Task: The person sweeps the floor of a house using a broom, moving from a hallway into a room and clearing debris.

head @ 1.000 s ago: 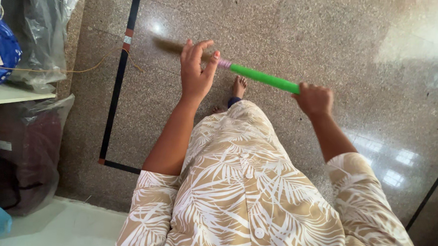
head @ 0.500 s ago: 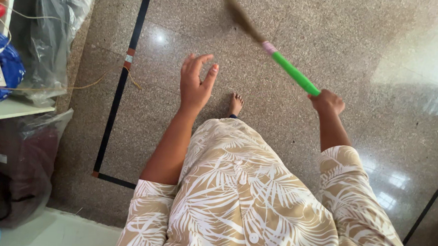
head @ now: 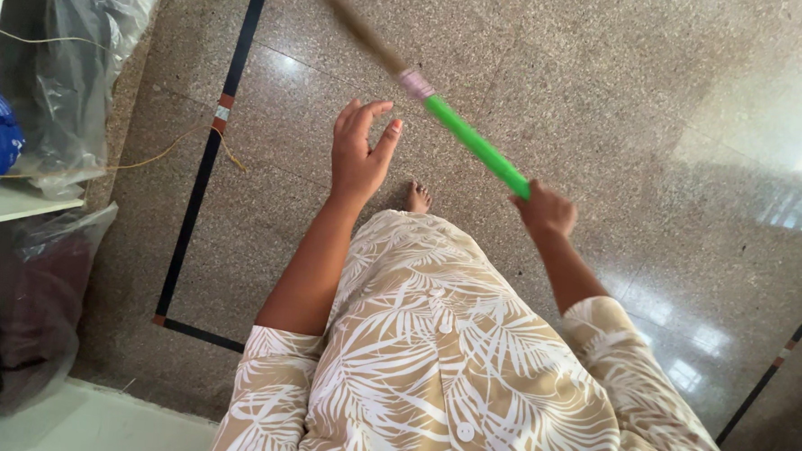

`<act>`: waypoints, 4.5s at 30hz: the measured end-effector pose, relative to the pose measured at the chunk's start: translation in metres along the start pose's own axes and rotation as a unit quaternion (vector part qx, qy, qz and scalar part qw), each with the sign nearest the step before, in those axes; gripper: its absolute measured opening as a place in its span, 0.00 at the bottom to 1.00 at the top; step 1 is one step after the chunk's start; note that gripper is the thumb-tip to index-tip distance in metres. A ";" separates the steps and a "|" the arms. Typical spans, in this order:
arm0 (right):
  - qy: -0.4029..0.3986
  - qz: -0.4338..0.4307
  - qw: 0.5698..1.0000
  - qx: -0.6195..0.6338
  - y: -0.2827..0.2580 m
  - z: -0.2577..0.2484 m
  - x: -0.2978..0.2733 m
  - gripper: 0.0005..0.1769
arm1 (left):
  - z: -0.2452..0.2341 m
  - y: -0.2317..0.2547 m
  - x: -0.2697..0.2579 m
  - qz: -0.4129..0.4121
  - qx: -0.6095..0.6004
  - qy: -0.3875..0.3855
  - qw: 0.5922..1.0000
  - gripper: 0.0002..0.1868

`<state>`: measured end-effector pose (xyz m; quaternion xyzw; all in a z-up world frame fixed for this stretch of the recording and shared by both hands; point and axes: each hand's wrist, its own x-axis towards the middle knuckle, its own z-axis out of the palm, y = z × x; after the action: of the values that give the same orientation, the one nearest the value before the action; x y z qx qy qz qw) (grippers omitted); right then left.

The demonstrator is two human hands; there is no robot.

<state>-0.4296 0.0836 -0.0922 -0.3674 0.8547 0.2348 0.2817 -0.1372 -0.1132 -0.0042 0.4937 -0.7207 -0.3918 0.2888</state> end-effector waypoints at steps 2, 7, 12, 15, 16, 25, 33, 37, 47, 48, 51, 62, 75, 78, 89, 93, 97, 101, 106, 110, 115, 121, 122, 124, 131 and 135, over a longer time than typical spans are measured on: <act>0.007 -0.088 0.994 -0.069 -0.018 -0.004 0.012 0.31 | 0.007 0.003 0.009 0.002 -0.003 0.000 1.000 0.20; 0.045 -0.157 0.982 -0.099 -0.046 -0.015 0.049 0.28 | 0.018 0.009 0.020 0.010 0.028 -0.002 1.000 0.20; 0.004 -0.093 0.993 -0.073 -0.021 -0.032 0.070 0.29 | 0.026 0.011 0.027 0.006 0.034 -0.012 0.999 0.19; -0.011 -0.034 0.998 -0.058 0.008 -0.032 0.082 0.30 | 0.030 0.010 0.030 0.009 0.025 -0.008 1.000 0.20; -0.024 -0.005 0.999 -0.032 0.019 -0.031 0.085 0.31 | 0.031 0.010 0.031 0.012 0.024 -0.008 1.000 0.20; -0.019 0.082 0.990 0.113 0.023 -0.015 0.069 0.30 | 0.029 0.009 0.038 0.032 0.024 -0.002 0.999 0.20; 0.006 -0.049 0.999 0.019 -0.044 -0.050 0.035 0.28 | 0.004 -0.007 0.043 0.016 0.019 0.005 1.000 0.20; 0.024 -0.131 0.988 -0.078 -0.108 -0.066 0.047 0.28 | -0.013 -0.017 0.063 0.031 0.036 -0.020 0.999 0.20; -0.057 0.001 0.998 -0.030 -0.143 -0.096 0.092 0.31 | -0.070 -0.054 0.124 0.034 0.031 -0.023 0.999 0.20; -0.057 0.002 0.998 -0.029 -0.136 -0.096 0.096 0.31 | -0.074 -0.058 0.130 0.035 0.031 -0.029 0.998 0.20; -0.054 0.079 0.995 0.039 -0.109 -0.092 0.110 0.30 | -0.082 -0.066 0.145 0.033 0.032 -0.044 0.998 0.20; 0.027 0.087 0.993 0.070 -0.139 -0.094 0.076 0.31 | -0.097 -0.081 0.179 0.027 0.033 -0.089 0.995 0.20; 0.108 -0.210 0.958 -0.164 -0.287 -0.147 0.105 0.26 | -0.131 -0.109 0.178 0.020 0.020 -0.052 0.998 0.19; 0.062 -0.144 0.981 -0.112 -0.296 -0.144 0.119 0.26 | -0.140 -0.118 0.171 0.013 0.026 -0.035 0.999 0.19; -0.025 0.142 0.987 0.068 -0.194 -0.126 0.172 0.34 | -0.142 -0.132 0.168 -0.007 0.025 -0.028 0.999 0.20; -0.016 0.164 0.983 0.081 -0.199 -0.133 0.159 0.32 | -0.133 -0.128 0.175 0.001 0.011 -0.033 0.999 0.20; 0.043 0.067 0.996 0.046 -0.214 -0.149 0.130 0.30 | -0.129 -0.125 0.188 0.009 -0.004 -0.034 0.999 0.19; 0.040 -0.033 0.997 -0.049 -0.248 -0.196 0.130 0.28 | -0.129 -0.125 0.213 0.009 0.008 -0.013 1.000 0.19; 0.104 -0.153 0.976 -0.114 -0.314 -0.236 0.173 0.24 | -0.138 -0.118 0.256 -0.009 0.027 -0.002 1.000 0.19; 0.090 -0.142 0.983 -0.079 -0.330 -0.254 0.217 0.25 | -0.138 -0.110 0.290 -0.009 0.037 0.009 0.999 0.20; -0.032 -0.007 0.999 -0.027 -0.296 -0.266 0.260 0.30 | -0.128 -0.106 0.319 0.006 0.029 0.005 1.000 0.19; -0.073 0.106 0.988 0.088 -0.223 -0.267 0.290 0.32 | -0.110 -0.098 0.345 0.021 0.024 0.011 0.999 0.19; -0.062 0.116 0.986 0.101 -0.216 -0.263 0.292 0.33 | -0.107 -0.097 0.350 0.022 0.023 0.010 0.999 0.19; -0.037 0.118 0.986 0.108 -0.211 -0.252 0.288 0.32 | -0.105 -0.094 0.359 0.017 0.028 -0.010 0.999 0.20; 0.020 0.008 0.999 -0.026 -0.203 -0.287 0.250 0.28 | -0.109 -0.092 0.387 0.028 0.030 -0.040 0.998 0.20; 0.044 -0.049 0.989 -0.135 -0.237 -0.340 0.243 0.29 | -0.116 -0.098 0.411 0.035 0.022 -0.054 0.998 0.20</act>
<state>-0.4929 -0.3908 -0.0481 -0.4535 0.8079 0.3173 0.2025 -0.1387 -0.5514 -0.0148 0.4528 -0.7602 -0.3916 0.2524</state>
